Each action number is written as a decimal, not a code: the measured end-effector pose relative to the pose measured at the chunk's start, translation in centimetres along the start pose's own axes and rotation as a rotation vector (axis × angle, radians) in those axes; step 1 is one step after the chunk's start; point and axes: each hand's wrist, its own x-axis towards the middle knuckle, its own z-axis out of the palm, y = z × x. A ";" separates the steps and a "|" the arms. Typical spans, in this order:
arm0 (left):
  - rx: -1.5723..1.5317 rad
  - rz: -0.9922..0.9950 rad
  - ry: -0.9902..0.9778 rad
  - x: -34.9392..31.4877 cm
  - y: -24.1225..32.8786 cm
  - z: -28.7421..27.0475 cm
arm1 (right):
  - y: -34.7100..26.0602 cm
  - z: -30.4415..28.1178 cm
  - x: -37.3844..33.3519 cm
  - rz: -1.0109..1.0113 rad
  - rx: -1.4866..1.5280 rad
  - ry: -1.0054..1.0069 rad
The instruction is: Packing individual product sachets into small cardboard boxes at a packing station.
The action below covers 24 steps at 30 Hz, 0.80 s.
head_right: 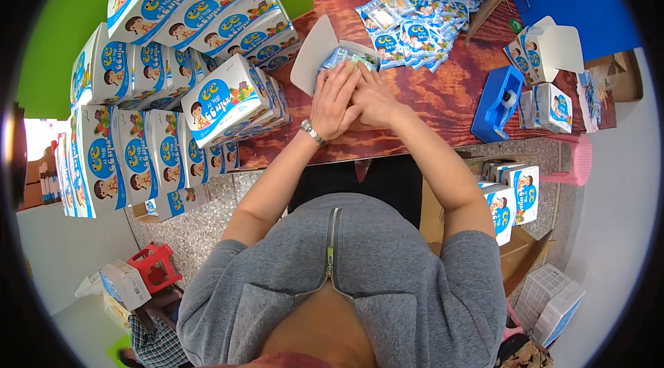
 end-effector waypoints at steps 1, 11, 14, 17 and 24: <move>0.006 0.002 0.006 -0.1 -0.2 0.2 | 0.7 -0.3 -0.1 -0.112 0.032 -0.053; 0.300 -0.119 -0.186 1.3 0.6 1.5 | 6.1 -3.8 2.0 0.083 0.321 0.359; 0.330 -0.131 -0.170 1.2 0.5 1.4 | 6.1 -2.9 2.4 0.042 0.248 0.309; 0.363 -0.159 -0.194 1.5 0.4 1.5 | 5.6 -2.0 1.6 -0.012 0.253 0.186; 0.237 -0.082 -0.219 2.0 -0.2 1.6 | 4.9 0.6 -1.1 -0.013 0.158 0.321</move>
